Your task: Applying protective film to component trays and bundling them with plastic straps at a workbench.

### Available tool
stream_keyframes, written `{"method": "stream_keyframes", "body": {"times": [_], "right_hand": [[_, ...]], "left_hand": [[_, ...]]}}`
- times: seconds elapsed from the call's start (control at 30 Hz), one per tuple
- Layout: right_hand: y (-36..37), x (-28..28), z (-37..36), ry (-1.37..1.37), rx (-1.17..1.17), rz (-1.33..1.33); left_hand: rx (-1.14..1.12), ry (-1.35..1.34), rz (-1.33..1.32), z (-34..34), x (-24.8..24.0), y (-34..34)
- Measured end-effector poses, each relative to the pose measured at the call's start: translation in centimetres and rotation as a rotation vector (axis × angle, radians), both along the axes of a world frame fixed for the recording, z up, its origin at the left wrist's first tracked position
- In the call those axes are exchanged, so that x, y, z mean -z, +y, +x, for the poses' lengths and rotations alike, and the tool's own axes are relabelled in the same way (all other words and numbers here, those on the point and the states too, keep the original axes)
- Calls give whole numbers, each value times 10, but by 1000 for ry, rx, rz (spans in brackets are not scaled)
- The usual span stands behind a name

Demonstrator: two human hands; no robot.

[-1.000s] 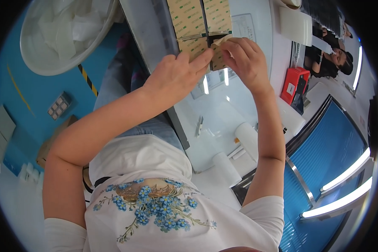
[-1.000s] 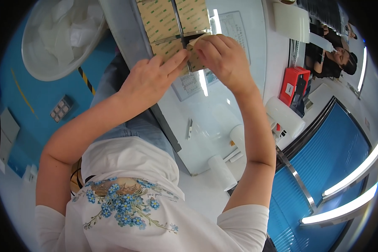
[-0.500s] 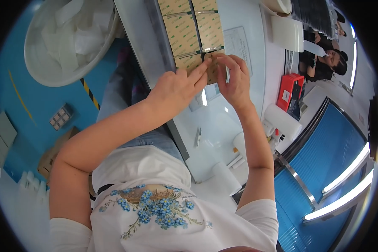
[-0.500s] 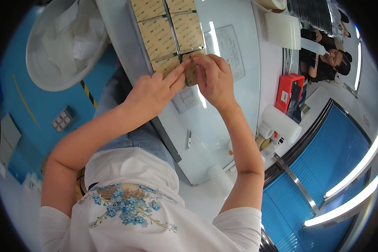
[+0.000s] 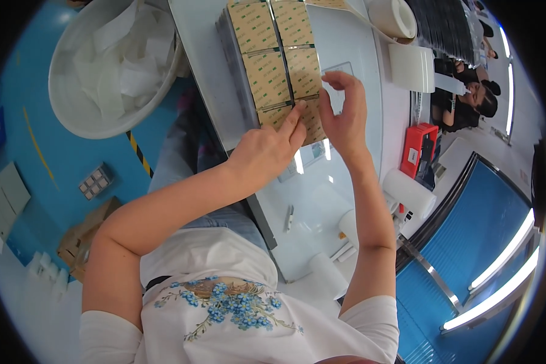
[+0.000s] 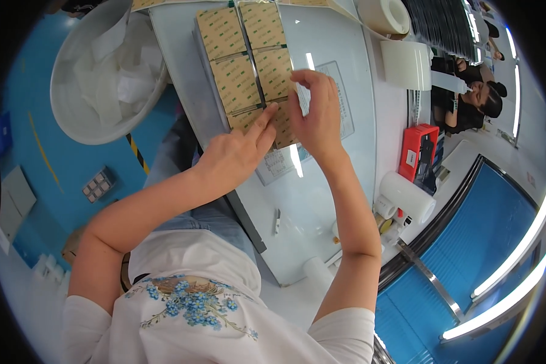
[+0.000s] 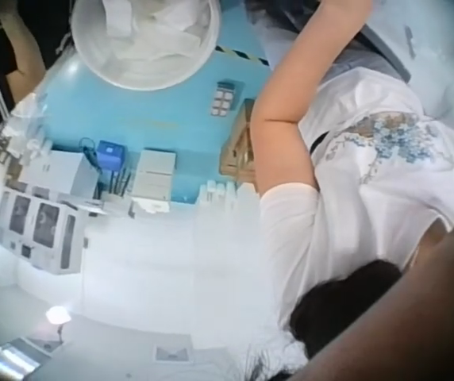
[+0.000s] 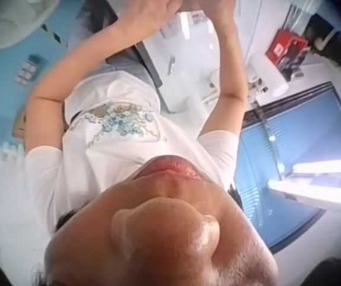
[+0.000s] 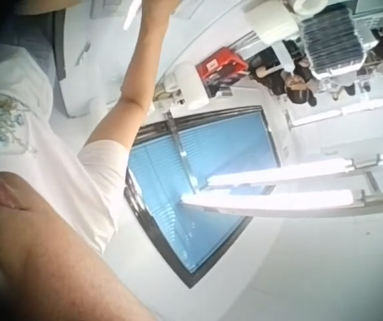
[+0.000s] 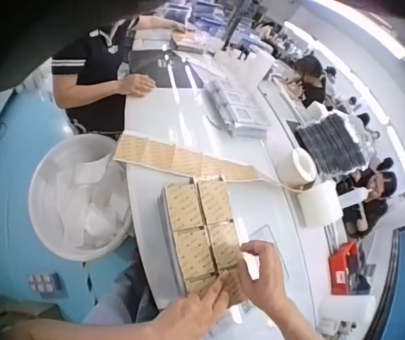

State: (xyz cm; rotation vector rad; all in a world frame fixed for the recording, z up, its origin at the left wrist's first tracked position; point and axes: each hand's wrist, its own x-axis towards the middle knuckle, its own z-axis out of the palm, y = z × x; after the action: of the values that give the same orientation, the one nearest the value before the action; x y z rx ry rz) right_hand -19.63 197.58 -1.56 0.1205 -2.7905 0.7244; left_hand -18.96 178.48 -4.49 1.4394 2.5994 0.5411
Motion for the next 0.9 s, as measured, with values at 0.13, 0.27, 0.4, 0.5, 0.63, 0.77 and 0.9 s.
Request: {"method": "stream_keyframes", "body": {"times": [0.13,0.27,0.4,0.5,0.63,0.77,0.9], "right_hand": [[-7,-5,-29,-113,6,-102],[-4,-4,-56,-290,-77,-229],[-3,-5,-75,-400,-87,-197],[-7,-8,-85,-490,-52,-165],[-8,-8,-91,-589,-49,-180],[-4,-6,-96,-557,-123,-174],[-2,-11,-106,-482,-250,-33]], "left_hand": [[-21,-159,71,-6,-6,-2],[-73,-367,236,-9,-3,-11],[-161,-204,447,-30,-1,-15],[-164,-77,348,-50,2,-13],[-152,-32,251,-58,10,-11],[-126,-1,133,-58,11,-10],[-88,61,63,-61,9,-9]]}}
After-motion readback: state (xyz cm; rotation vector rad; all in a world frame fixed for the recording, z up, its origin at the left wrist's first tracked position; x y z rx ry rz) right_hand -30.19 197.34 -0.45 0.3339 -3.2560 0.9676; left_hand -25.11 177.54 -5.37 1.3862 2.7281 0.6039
